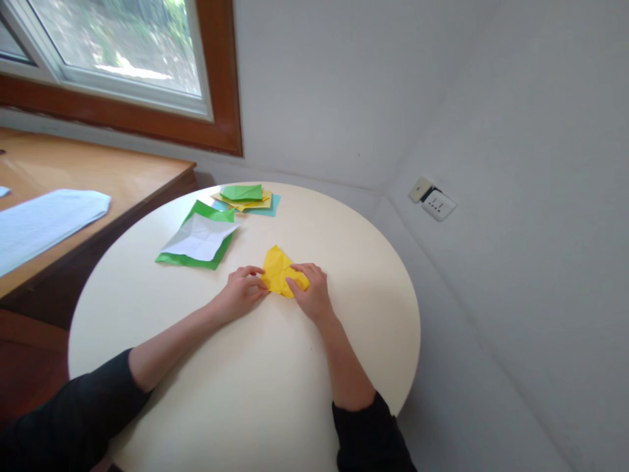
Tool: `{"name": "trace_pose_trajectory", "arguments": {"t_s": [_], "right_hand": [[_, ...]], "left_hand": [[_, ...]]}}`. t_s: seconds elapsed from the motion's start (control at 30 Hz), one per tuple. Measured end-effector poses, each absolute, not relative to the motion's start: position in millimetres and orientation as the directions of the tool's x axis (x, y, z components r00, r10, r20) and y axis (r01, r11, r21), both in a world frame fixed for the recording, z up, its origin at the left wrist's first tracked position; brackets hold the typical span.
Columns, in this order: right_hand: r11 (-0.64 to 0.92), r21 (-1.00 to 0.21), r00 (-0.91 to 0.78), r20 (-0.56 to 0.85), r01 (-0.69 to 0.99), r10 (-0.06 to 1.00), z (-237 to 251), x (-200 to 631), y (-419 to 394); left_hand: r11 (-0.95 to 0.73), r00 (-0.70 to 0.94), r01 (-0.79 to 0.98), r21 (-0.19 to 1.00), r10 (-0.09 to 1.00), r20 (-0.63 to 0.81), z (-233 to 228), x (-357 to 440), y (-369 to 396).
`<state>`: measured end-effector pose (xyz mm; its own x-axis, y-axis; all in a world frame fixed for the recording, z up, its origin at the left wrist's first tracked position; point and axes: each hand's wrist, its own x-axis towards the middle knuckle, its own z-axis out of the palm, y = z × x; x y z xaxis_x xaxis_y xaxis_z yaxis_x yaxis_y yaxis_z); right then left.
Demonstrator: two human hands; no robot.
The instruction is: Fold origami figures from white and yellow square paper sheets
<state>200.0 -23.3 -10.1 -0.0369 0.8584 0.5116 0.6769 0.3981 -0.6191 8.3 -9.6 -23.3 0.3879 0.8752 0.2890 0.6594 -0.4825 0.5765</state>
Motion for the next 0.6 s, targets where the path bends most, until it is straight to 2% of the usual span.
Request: {"name": "trace_pose_trajectory", "arguments": {"t_s": [0.2, 0.33, 0.6], "right_hand": [[0.446, -0.644, -0.213, 0.409, 0.621, 0.887, -5.6, 193.5, -30.1], [0.421, -0.636, -0.214, 0.378, 0.647, 0.901, -11.0, 195.0, -27.0], [0.345, -0.711, -0.168, 0.309, 0.613, 0.936, -20.3, 199.8, -20.7]], "left_hand": [[-0.462, 0.364, 0.653, 0.600, 0.886, 0.286, -26.9, 7.6, -6.2], [-0.441, 0.356, 0.660, 0.608, 0.896, 0.263, -23.7, 7.6, -6.5], [-0.442, 0.387, 0.704, 0.556, 0.895, 0.221, -15.7, 6.1, -8.3]]}}
